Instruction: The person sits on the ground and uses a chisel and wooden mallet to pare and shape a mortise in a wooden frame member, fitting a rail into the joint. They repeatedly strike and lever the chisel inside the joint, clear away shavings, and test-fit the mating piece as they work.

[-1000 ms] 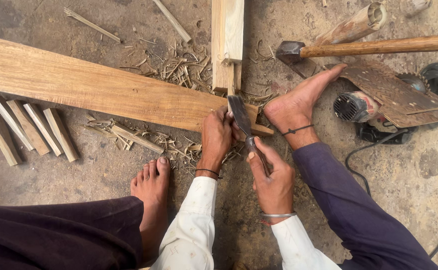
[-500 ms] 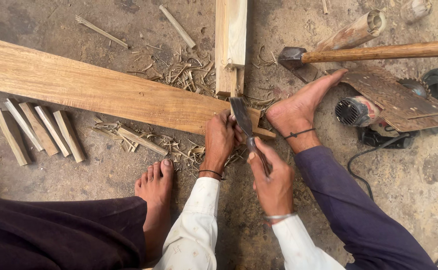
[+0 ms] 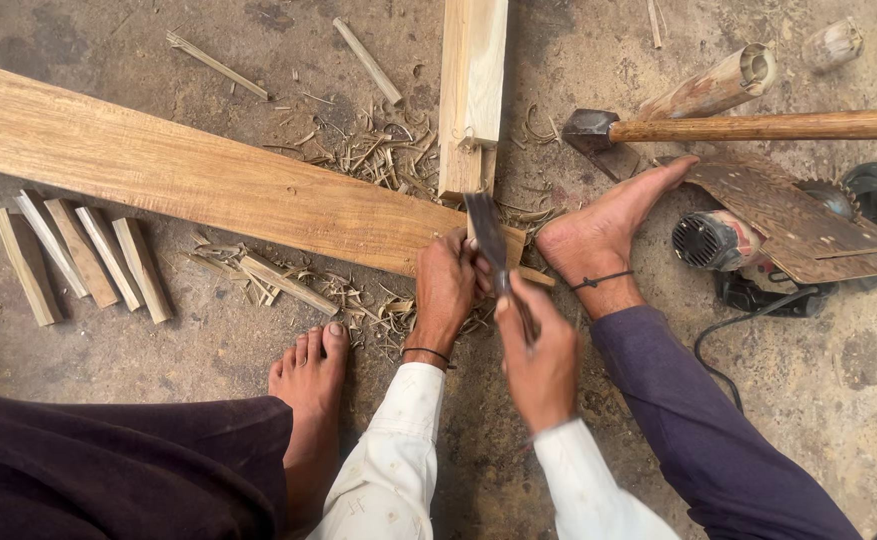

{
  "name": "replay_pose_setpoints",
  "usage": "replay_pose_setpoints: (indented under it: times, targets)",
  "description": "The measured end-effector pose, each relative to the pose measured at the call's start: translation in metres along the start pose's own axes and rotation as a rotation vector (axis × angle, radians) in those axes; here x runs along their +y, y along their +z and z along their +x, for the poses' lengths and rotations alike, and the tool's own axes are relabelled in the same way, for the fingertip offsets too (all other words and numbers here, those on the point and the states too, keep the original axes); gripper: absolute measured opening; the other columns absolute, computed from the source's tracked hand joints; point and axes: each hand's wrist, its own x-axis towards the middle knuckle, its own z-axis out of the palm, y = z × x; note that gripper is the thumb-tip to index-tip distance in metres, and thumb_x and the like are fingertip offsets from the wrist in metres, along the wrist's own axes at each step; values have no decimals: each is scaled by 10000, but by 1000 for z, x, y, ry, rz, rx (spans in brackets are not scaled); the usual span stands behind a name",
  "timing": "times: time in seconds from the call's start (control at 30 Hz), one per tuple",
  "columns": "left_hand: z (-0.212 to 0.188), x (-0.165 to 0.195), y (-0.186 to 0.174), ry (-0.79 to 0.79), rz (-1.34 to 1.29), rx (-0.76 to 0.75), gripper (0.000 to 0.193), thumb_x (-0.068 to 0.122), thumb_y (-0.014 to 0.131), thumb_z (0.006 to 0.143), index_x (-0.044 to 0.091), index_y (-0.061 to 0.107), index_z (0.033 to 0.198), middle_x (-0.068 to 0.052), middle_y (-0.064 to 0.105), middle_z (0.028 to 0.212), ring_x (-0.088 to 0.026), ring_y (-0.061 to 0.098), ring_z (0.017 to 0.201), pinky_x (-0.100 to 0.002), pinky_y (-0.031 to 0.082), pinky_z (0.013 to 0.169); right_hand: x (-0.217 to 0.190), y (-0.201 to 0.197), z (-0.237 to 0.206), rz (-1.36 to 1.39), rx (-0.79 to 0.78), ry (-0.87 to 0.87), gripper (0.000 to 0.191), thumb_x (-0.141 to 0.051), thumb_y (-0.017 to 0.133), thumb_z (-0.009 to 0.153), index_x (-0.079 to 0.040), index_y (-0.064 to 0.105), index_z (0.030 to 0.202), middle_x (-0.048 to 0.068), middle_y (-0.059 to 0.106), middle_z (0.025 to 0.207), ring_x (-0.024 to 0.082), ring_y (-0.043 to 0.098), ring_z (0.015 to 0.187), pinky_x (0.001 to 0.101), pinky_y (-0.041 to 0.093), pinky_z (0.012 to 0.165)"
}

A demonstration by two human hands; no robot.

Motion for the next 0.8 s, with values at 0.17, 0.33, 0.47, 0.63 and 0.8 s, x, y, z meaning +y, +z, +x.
replay_pose_setpoints:
  times: [0.17, 0.33, 0.47, 0.63, 0.8]
  targets:
    - [-4, -7, 7, 7, -49, 5, 253, 80, 521, 1071, -57, 675, 923, -50, 646, 606, -108, 622, 475, -282, 509, 417, 14, 6, 12, 174, 4, -82, 321, -120, 649, 1005, -11, 658, 1307, 63, 729, 955, 68, 610, 725, 275, 500, 596]
    - [3, -12, 4, -41, 36, -12, 250, 84, 489, 1046, 0, 700, 941, -46, 662, 586, -106, 623, 454, -286, 518, 396, 19, 0, -16, 15, -42, 212, 404, -152, 655, 946, -74, 670, 1343, 66, 745, 782, 94, 575, 464, 274, 451, 408]
    - [3, -13, 4, 31, 17, -1, 200, 68, 503, 1021, 8, 685, 964, -39, 671, 600, -114, 643, 466, -299, 544, 408, 27, 13, 1, -5, -17, 81, 358, -148, 643, 988, -53, 653, 1333, 63, 743, 853, 78, 609, 599, 261, 480, 500]
    - [-1, -6, 1, 15, -74, -1, 287, 92, 528, 1066, -45, 658, 851, -73, 676, 614, -147, 654, 485, -320, 529, 437, 30, 24, 20, 272, -14, 93, 339, -109, 641, 979, 9, 656, 1297, 42, 764, 938, 35, 534, 533, 233, 393, 408]
    - [3, -4, 1, 18, 21, -3, 238, 118, 521, 1042, -4, 676, 909, -53, 667, 606, -129, 667, 489, -309, 532, 431, 15, -2, 36, 153, -85, 105, 357, -131, 659, 971, -21, 682, 1309, 49, 714, 801, 57, 483, 454, 240, 372, 380]
